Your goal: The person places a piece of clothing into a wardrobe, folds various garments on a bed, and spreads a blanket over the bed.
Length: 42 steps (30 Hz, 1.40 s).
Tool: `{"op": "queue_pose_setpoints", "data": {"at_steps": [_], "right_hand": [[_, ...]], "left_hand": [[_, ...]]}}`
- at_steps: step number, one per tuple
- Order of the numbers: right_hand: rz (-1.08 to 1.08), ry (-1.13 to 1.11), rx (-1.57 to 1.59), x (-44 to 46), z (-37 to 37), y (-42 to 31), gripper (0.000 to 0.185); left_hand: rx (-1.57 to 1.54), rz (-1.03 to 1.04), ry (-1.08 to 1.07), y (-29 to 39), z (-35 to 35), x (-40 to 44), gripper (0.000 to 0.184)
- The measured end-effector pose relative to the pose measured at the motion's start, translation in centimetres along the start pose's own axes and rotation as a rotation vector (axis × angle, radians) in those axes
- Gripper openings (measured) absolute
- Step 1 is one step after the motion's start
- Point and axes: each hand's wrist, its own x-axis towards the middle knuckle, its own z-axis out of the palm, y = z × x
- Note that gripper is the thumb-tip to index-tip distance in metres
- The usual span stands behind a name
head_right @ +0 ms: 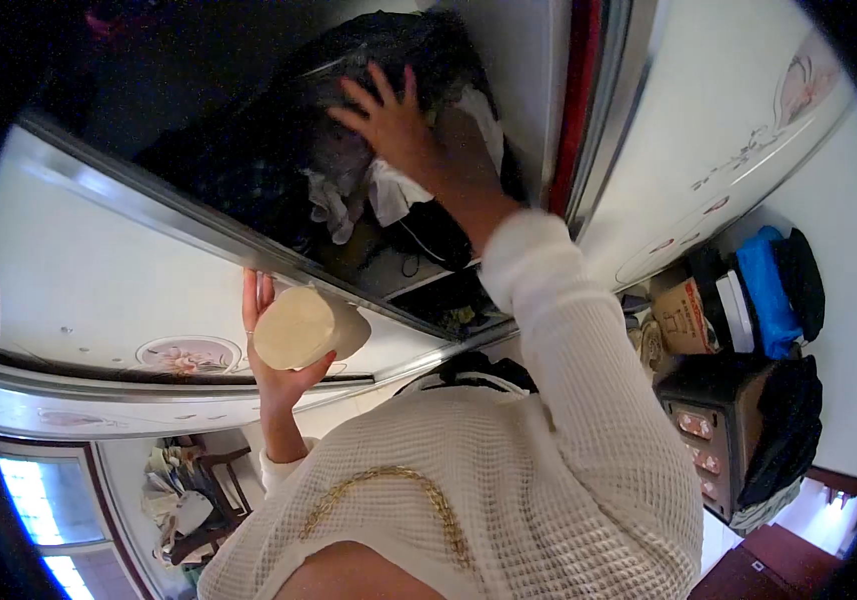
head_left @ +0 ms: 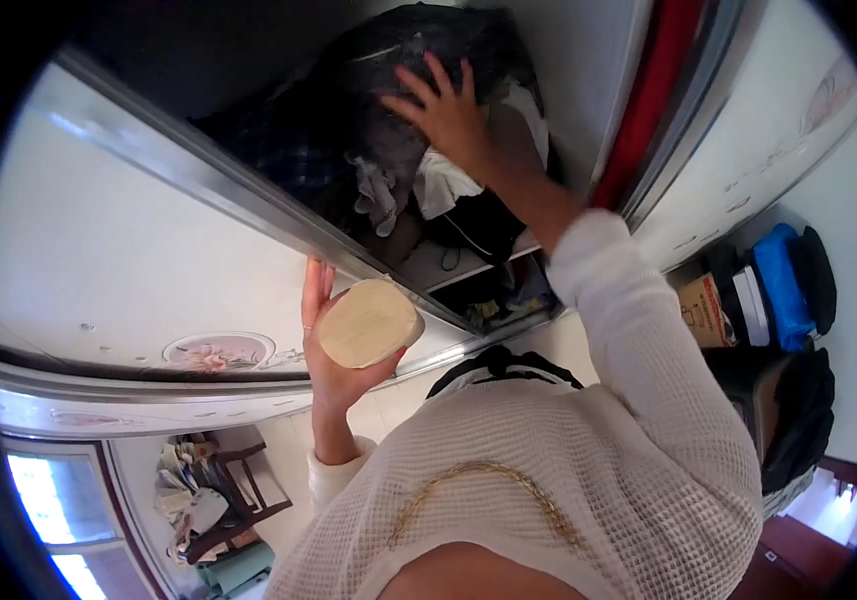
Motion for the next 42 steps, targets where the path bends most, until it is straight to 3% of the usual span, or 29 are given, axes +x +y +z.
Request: {"op": "queue_pose_setpoints", "data": {"at_steps": [2,4,8,10,13,15,16,18,19,21,22,24,25,29,31,34,36,40,42], "right_hand": [[0.062,-0.131,0.012,3.9,3.4,2.7,0.05],[0.248,-0.343,0.268,7.9,2.7,4.9,0.047],[0.234,-0.135,0.324,9.4,3.2,6.0,0.046],[0.108,-0.54,0.188,8.1,2.2,5.0,0.055],[-0.041,-0.543,0.22,3.5,1.0,2.6,0.074],[-0.005,-0.666,0.157,2.8,0.6,1.8,0.09],[0.0,-0.668,0.155,2.4,0.7,1.1,0.09],[0.051,-0.405,-0.055,1.6,1.7,-0.2,0.08],[0.053,-0.403,-0.056,1.4,2.6,-0.1,0.08],[0.077,-0.118,-0.052,2.3,4.5,0.9,0.059],[0.078,-0.118,-0.052,3.4,4.4,1.4,0.059],[0.201,-0.287,0.186,5.8,3.8,2.5,0.035],[0.172,-0.236,0.169,6.5,3.4,2.9,0.028],[0.155,-0.268,0.17,7.2,4.2,3.5,0.028],[0.075,-0.509,0.286,6.1,2.9,3.7,0.046],[-0.102,-0.202,0.057,0.4,0.1,2.9,0.069],[0.005,-0.361,-0.006,-2.1,-1.6,2.5,0.079],[0.023,-0.175,-0.199,-3.5,-1.4,3.5,0.07],[0.204,-0.326,0.107,-1.9,-1.9,4.9,0.066]], "left_hand": [[0.02,-0.035,0.028,0.4,0.2,0.2,0.051],[0.005,-0.045,0.038,0.5,0.2,0.3,0.052],[-0.052,-0.059,0.026,0.4,-0.1,0.2,0.053],[-0.071,-0.075,0.018,0.5,-0.1,0.2,0.053],[-0.091,-0.073,0.003,0.3,-0.2,0.2,0.053],[-0.1,-0.059,-0.006,0.3,-0.1,0.1,0.052],[-0.138,-0.07,0.018,0.4,0.0,0.1,0.052],[-0.175,-0.074,0.042,0.5,0.2,0.2,0.051],[-0.17,-0.063,0.03,0.7,0.2,0.3,0.051],[-0.162,-0.045,0.017,0.7,0.1,0.5,0.052],[-0.145,-0.037,0.005,0.6,0.0,0.5,0.051],[-0.127,-0.028,-0.007,0.7,-0.1,0.4,0.051],[-0.103,-0.031,-0.026,0.8,-0.2,0.4,0.05],[-0.074,0.012,-0.059,0.7,-0.5,0.7,0.048],[-0.155,-0.025,-0.041,1.2,-0.3,0.7,0.048],[-0.242,-0.037,-0.042,0.8,-0.4,0.5,0.048],[-0.255,-0.018,-0.056,0.5,-0.5,0.4,0.048],[-0.163,0.017,-0.067,0.4,-0.3,0.3,0.048],[-0.167,0.035,-0.063,0.2,-0.2,0.6,0.048]]}}
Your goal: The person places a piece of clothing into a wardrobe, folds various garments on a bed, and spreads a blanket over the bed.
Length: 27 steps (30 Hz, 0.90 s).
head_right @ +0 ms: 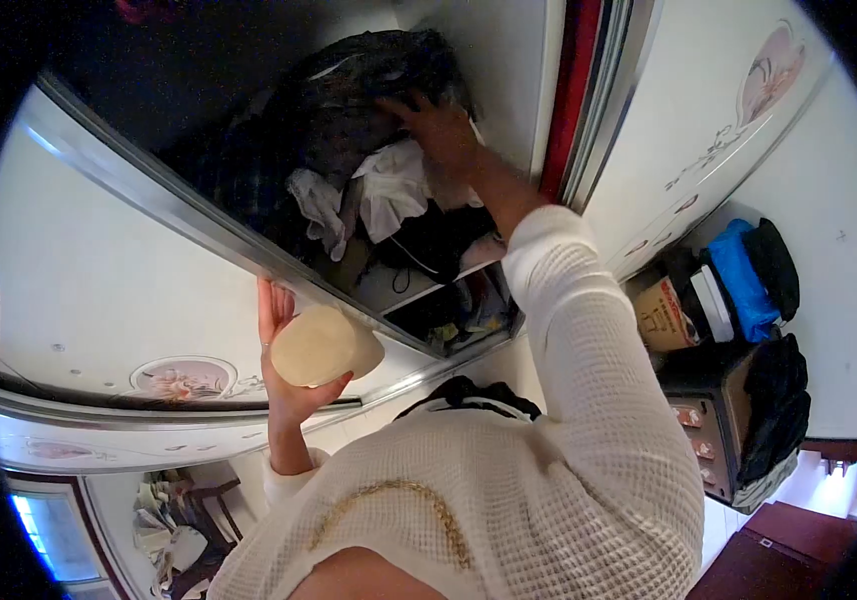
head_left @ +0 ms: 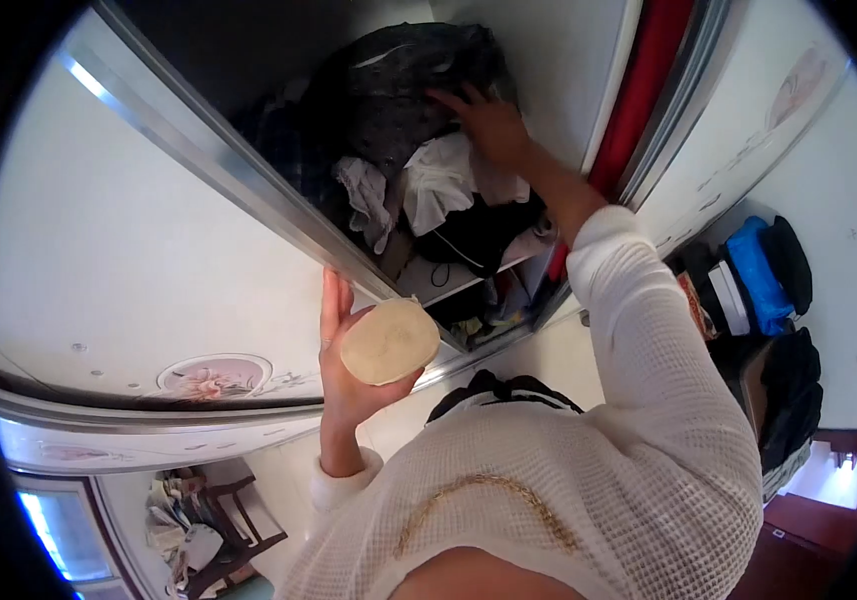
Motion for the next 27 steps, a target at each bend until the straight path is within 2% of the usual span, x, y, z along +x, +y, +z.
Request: {"op": "queue_pose_setpoints", "data": {"at_steps": [1,3,7,13,15,16,18,20,21,23,27], "right_hand": [[0.002,0.0,-0.001,1.0,-0.2,0.4,0.066],[-0.133,-0.034,-0.066,3.1,-0.4,1.5,0.065],[-0.203,-0.039,-0.134,4.6,-0.3,2.5,0.062],[-0.224,0.203,-0.096,1.6,-0.4,2.3,0.061],[0.119,-0.057,0.079,0.1,-2.3,1.4,0.062],[0.125,-0.059,0.074,-1.0,-2.2,1.0,0.062],[0.422,-0.039,0.293,-4.0,-0.5,0.3,0.061],[0.389,0.18,0.384,-8.9,2.8,-0.7,0.059],[0.396,0.181,0.38,-10.3,2.5,-1.1,0.059],[0.394,0.217,0.605,-12.4,1.8,-1.7,0.055],[0.471,0.296,0.632,-13.8,-0.8,-3.1,0.05]], "left_hand": [[0.018,0.01,0.006,-0.2,0.0,-0.1,0.048],[0.032,0.022,0.003,-0.2,-0.1,-0.2,0.049],[-0.043,0.015,0.006,-0.3,-0.1,-0.2,0.049],[-0.053,-0.011,-0.02,-1.0,-0.2,-0.4,0.05],[-0.075,-0.024,-0.028,-1.1,-0.1,-0.6,0.05],[-0.104,-0.004,-0.008,-1.1,0.1,-0.6,0.051],[-0.139,0.021,0.008,-1.3,0.2,-0.6,0.052],[-0.255,0.017,-0.008,-1.4,0.1,-0.6,0.053],[-0.294,0.016,-0.016,-1.5,0.1,-0.5,0.054],[-0.246,0.041,-0.084,-1.7,-0.2,-0.4,0.055],[-0.264,0.076,-0.112,-1.2,0.5,0.2,0.054]]}}
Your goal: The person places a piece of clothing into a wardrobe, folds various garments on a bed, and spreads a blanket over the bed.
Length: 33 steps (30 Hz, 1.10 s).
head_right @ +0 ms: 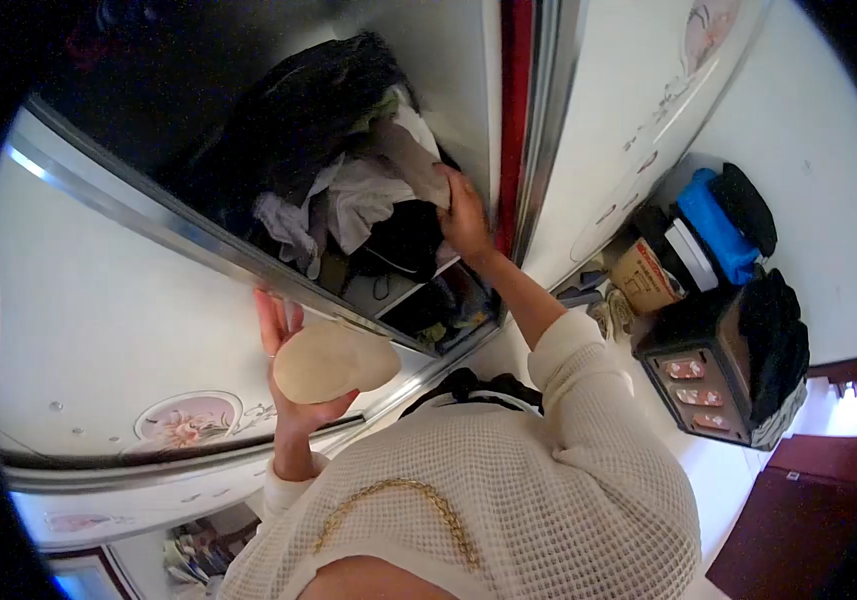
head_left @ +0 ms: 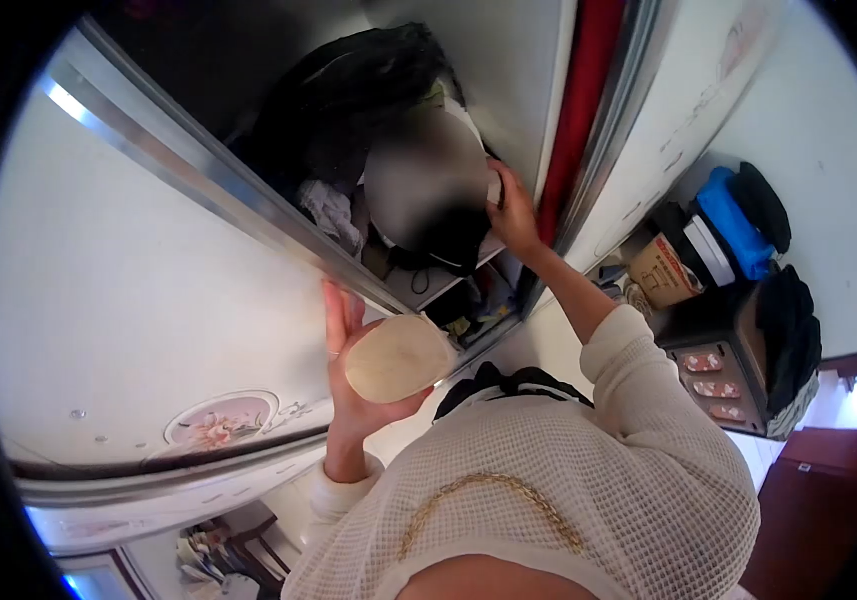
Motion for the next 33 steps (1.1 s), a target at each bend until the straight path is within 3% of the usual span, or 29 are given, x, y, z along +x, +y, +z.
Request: {"op": "queue_pose_setpoints", "data": {"at_steps": [3,6,8,12,14,17,18,20,25,27,28,30,33], "right_hand": [[0.028,0.064,0.061,-2.0,-1.3,-1.2,0.046],[0.163,-0.115,0.046,-6.9,-2.7,-0.8,0.035],[0.191,-0.206,-0.005,-10.9,-4.5,-0.7,0.03],[0.414,-0.327,-0.037,-19.2,-8.3,-2.2,0.023],[0.649,-0.543,-0.043,-23.7,-10.7,-3.2,0.022],[0.801,-0.587,-0.109,-30.5,-14.7,-5.2,0.025],[0.839,-0.539,-0.116,-32.0,-16.1,-6.6,0.025],[1.093,-0.566,-0.212,-34.9,-19.4,-9.9,0.027],[1.16,-0.35,-0.327,-45.0,-23.3,-13.1,0.023],[1.288,-0.293,-0.222,-46.5,-25.3,-15.6,0.027],[1.324,-0.253,-0.167,-47.8,-25.2,-16.1,0.027],[1.272,-0.168,-0.18,-51.2,-25.4,-16.5,0.025],[1.226,0.009,-0.154,-53.2,-28.2,-18.4,0.024]], "left_hand": [[0.115,0.075,-0.051,0.4,0.4,0.5,0.052],[0.098,-0.023,-0.148,1.8,1.1,1.7,0.052],[0.182,0.044,-0.206,2.6,2.0,2.7,0.052],[0.025,0.039,-0.248,3.4,3.6,3.7,0.055],[0.036,0.088,-0.234,4.4,4.4,4.3,0.066],[0.07,0.206,-0.246,5.9,5.9,5.5,0.079],[0.048,0.168,-0.22,6.5,6.5,5.5,0.092],[0.132,0.195,-0.26,8.6,7.7,5.9,0.095],[0.262,0.154,-0.257,11.7,9.8,7.4,0.106],[0.364,0.302,-0.205,11.9,10.3,7.5,0.104],[0.347,0.316,-0.225,11.3,10.1,7.3,0.104],[-0.029,0.051,-0.162,12.3,11.2,6.6,0.1],[-0.102,0.085,-0.143,16.7,15.3,3.7,0.094]]}}
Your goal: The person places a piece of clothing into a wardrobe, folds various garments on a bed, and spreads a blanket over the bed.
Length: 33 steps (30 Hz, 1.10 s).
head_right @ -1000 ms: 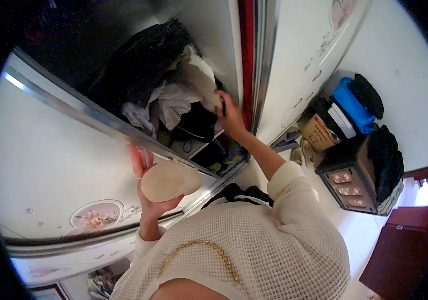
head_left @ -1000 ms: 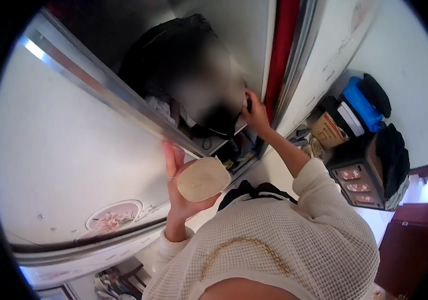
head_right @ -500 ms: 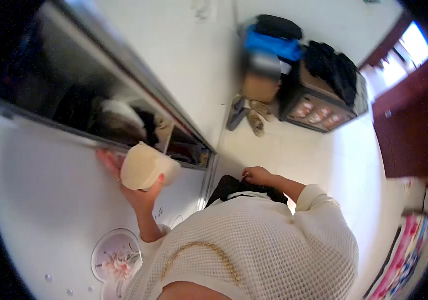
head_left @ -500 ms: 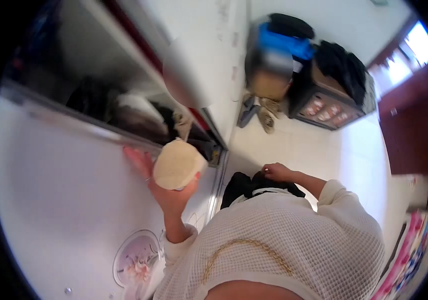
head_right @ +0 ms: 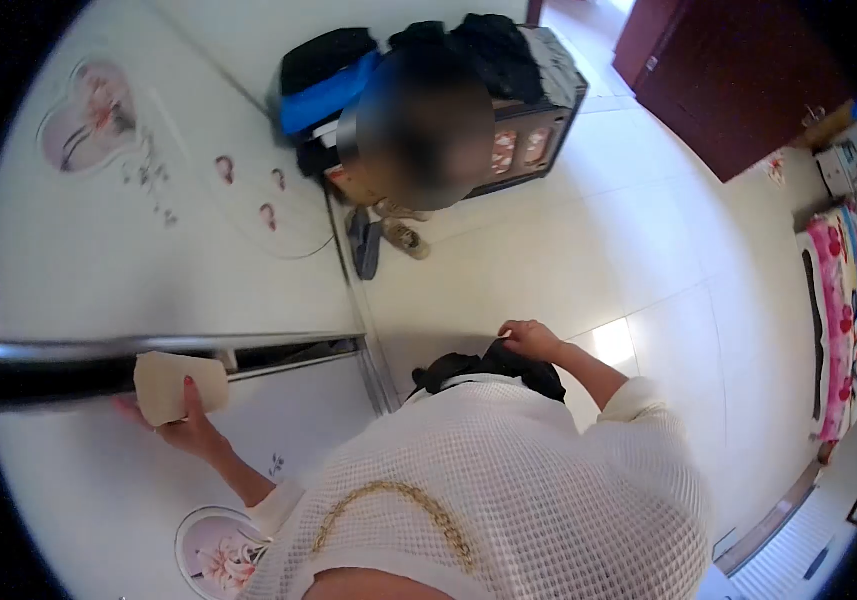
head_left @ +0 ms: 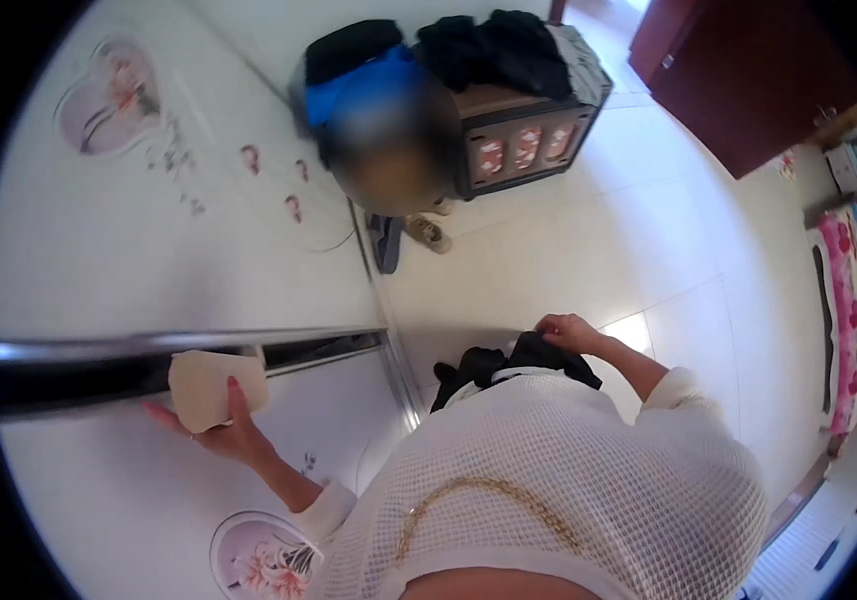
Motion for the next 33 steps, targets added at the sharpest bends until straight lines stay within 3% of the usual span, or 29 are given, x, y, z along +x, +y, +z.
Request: {"op": "queue_pose_setpoints", "data": {"at_steps": [1,3,5,6,7,8,10,11,13,16,17,18,19,20,22,23,28,30,31,32,33], "right_hand": [[0.008,0.034,0.085,-0.9,-1.6,-0.7,0.025],[0.002,0.113,0.355,-1.8,-5.3,-2.5,0.026],[-0.118,0.163,0.773,-1.1,-7.6,-2.3,0.033],[-0.169,0.16,0.849,-1.2,-9.9,-2.9,0.04],[-0.211,0.155,0.929,-1.8,-12.5,-4.2,0.046],[-0.196,0.142,0.938,-2.3,-14.7,-5.0,0.046],[-0.117,-0.077,1.508,-3.3,-18.3,-5.9,0.058],[-0.109,-0.053,1.516,-4.3,-19.6,-5.6,0.058],[-0.245,-0.366,1.68,-5.6,-21.6,-4.7,0.065],[-0.209,-0.103,1.674,-7.0,-23.9,-2.9,0.066],[-0.212,-0.072,1.684,-7.1,-24.6,-2.2,0.066],[-0.213,0.209,1.481,-7.0,-25.1,-1.3,0.066],[-0.201,0.473,1.26,-6.9,-25.5,-0.6,0.067],[-0.195,0.503,1.264,-6.8,-26.1,-0.1,0.067],[-0.202,0.756,0.903,-6.6,-27.5,1.0,0.073],[-0.193,0.778,0.9,-6.5,-28.4,1.6,0.073],[-0.153,0.668,0.779,-6.6,-34.7,4.8,0.065],[-0.152,0.669,0.762,-5.8,-37.5,5.5,0.062],[-0.104,0.611,0.788,-5.3,-38.7,6.1,0.059],[-0.045,0.564,0.817,-4.9,-39.8,6.8,0.057],[-0.068,0.702,0.799,-3.5,-40.3,7.9,0.054]], "left_hand": [[0.071,0.215,-0.074,-1.3,1.4,-0.4,0.085],[0.133,0.19,-0.379,-0.2,7.3,-3.4,0.073],[-0.248,-0.478,-0.622,0.9,13.5,-8.1,0.062],[-0.427,-0.55,-0.744,1.6,17.3,-10.2,0.053],[-0.557,-0.798,-0.664,2.6,20.9,-12.8,0.047],[-0.825,-0.946,-0.786,4.1,24.0,-14.1,0.044],[-1.009,-1.028,-0.915,7.3,29.3,-16.3,0.044],[-1.019,-1.03,-0.983,8.5,31.4,-17.1,0.045],[-1.034,-1.035,-1.079,10.2,34.4,-18.3,0.047],[-1.029,-1.082,-1.27,12.5,38.5,-19.6,0.051],[-0.966,-0.96,-1.262,13.4,40.1,-20.3,0.053],[-0.908,-0.837,-1.249,14.1,41.5,-21.0,0.056],[-0.957,-0.87,-1.311,14.6,42.5,-21.3,0.057],[-0.963,-0.872,-1.341,14.9,43.6,-21.8,0.057],[-0.901,-0.791,-1.545,15.3,46.1,-23.0,0.062],[-0.869,-0.783,-1.549,14.7,47.7,-23.3,0.078],[-0.932,-0.569,-1.342,16.1,54.7,-20.6,0.088],[-0.76,-0.305,-1.746,15.4,58.4,-18.5,0.076],[-0.582,-0.175,-1.814,14.8,60.1,-17.8,0.064],[-0.662,-0.354,-1.807,14.6,61.5,-17.6,0.059],[-0.737,-0.536,-1.806,14.4,62.8,-17.7,0.055]]}}
